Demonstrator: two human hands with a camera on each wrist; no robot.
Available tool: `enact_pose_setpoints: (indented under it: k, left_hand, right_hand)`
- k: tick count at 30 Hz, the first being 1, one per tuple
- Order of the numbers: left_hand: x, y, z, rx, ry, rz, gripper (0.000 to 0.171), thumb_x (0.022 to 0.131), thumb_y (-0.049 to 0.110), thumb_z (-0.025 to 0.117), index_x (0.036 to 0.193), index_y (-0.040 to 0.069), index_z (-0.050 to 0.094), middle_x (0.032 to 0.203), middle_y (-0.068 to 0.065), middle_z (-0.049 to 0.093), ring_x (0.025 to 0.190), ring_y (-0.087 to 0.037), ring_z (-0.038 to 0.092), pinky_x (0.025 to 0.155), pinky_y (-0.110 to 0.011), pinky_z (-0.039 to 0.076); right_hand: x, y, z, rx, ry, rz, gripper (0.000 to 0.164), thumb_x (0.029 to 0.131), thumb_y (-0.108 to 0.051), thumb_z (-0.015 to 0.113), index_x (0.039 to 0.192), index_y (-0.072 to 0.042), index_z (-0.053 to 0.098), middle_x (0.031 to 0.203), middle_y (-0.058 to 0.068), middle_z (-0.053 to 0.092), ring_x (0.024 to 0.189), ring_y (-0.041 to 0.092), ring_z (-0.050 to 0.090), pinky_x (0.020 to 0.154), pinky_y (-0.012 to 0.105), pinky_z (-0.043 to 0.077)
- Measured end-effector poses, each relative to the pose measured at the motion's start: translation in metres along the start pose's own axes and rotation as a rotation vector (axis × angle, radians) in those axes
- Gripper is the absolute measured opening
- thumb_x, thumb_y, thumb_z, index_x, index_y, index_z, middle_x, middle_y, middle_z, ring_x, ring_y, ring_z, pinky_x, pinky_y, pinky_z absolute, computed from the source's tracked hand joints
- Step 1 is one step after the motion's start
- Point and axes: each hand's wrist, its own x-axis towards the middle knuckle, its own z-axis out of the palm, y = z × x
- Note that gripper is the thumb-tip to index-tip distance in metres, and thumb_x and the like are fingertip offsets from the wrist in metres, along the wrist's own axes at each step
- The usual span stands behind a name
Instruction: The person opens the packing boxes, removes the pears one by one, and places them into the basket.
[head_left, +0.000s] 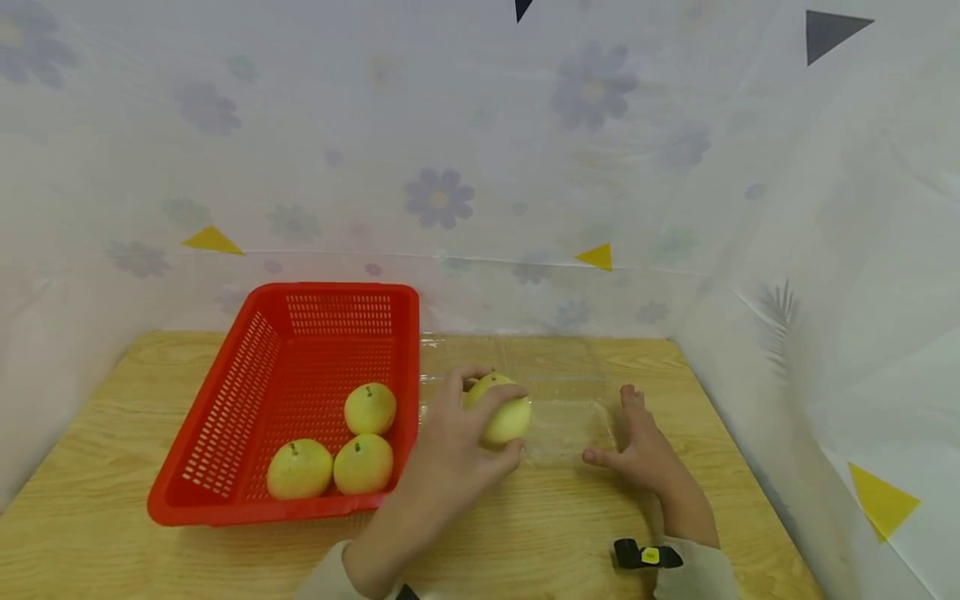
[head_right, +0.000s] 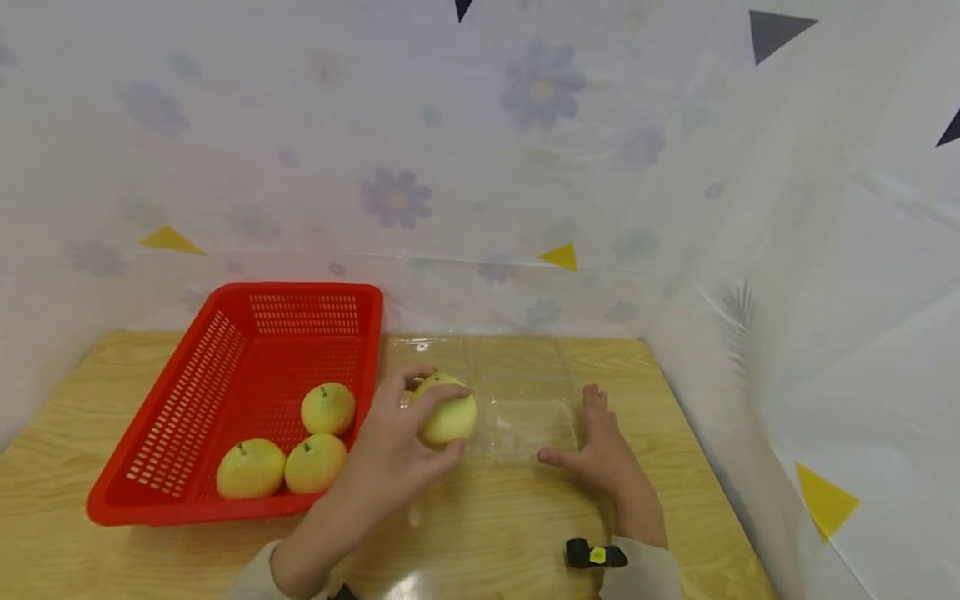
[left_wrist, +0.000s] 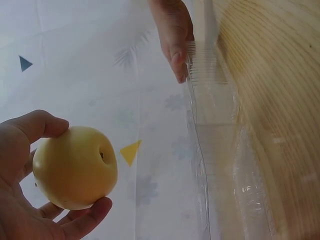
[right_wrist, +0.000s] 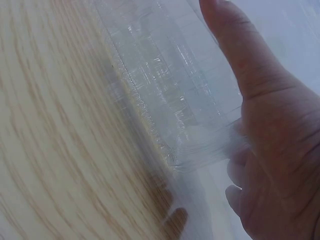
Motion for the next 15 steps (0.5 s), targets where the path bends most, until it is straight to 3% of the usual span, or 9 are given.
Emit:
enact_pose_setpoints:
  k: [15]
  left_hand:
    - [-0.010,-0.018,-0.027,0.052,0.067,-0.003,0.053,0.071,0.021,0.085,0.118,0.035,0.068,0.134,-0.007,0.048,0.114,-0.026,0.049,0.071,-0.028,0.052]
  right_hand:
    - [-0.001,0.000,0.000,-0.009,-0.004,0.001,0.126,0.080,-0.049,0.079,0.158,-0.012,-0.014,0.163,0.028,-0.010,0.145,0.057,-0.007,0.108,0.078,0.011]
